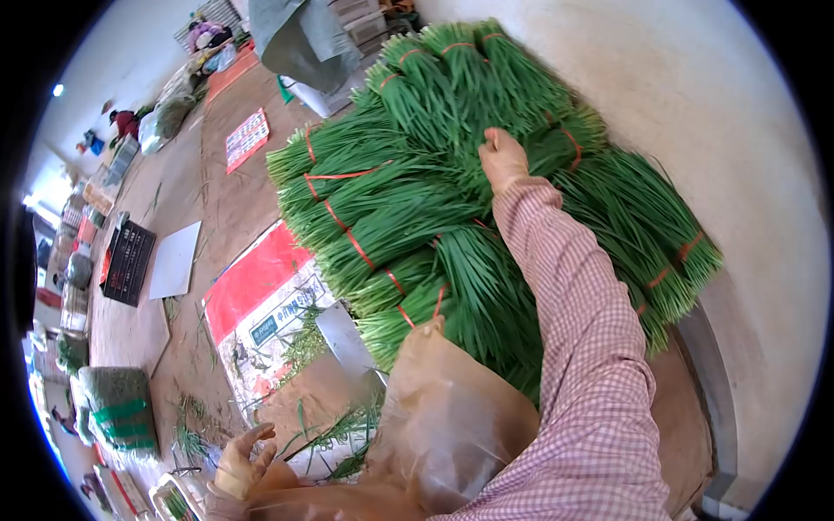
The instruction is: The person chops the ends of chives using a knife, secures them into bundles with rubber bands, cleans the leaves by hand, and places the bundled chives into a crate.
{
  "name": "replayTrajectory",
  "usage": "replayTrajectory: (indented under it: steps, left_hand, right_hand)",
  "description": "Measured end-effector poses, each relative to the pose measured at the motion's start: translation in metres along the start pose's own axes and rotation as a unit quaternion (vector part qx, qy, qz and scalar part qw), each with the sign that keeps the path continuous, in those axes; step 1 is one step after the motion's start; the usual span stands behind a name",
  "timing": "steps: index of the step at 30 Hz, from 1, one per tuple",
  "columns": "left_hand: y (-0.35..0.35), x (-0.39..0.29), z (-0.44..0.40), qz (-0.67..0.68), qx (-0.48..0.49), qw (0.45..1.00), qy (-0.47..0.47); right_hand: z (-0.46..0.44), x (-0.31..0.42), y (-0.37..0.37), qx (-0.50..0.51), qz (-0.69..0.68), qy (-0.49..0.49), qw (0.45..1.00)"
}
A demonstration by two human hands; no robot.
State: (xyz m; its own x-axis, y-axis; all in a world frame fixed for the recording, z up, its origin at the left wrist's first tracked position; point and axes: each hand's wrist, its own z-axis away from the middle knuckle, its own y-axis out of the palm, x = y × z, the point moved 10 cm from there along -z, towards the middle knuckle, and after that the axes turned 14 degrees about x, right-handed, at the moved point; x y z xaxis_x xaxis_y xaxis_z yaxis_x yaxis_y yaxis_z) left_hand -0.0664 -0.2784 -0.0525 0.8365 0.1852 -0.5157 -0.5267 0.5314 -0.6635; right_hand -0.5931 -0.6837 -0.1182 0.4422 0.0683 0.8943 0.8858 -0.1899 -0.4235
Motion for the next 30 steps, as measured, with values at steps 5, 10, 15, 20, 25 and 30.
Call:
replayTrajectory:
  steps: [5, 10, 15, 20, 25, 30]
  left_hand:
    - [0.022, 0.040, 0.002, 0.149, 0.019, 0.985, -0.084]
    - [0.076, 0.102, 0.011, 0.203, 0.068, 0.967, -0.136]
    - [0.052, 0.028, -0.012, 0.094, 0.065, 0.991, -0.074]
    - [0.061, 0.036, -0.019, 0.139, 0.079, 0.982, -0.098]
    - [0.056, 0.029, -0.023, 0.105, 0.028, 0.994, -0.027]
    - [0.070, 0.028, -0.022, 0.088, 0.082, 0.992, -0.031]
  right_hand:
    - [-0.056, 0.095, 0.083, 0.045, 0.228, -0.199, 0.952]
    - [-0.111, 0.058, 0.084, 0.045, 0.464, 0.051, 0.883]
    - [-0.163, -0.002, 0.068, 0.085, 0.479, 0.157, 0.859]
    - [-0.135, 0.122, 0.043, 0.128, 0.362, 0.024, 0.923]
    - [-0.016, 0.128, 0.103, 0.379, 0.583, -0.059, 0.716]
    - [-0.032, 0.160, 0.067, 0.160, 0.194, -0.120, 0.960]
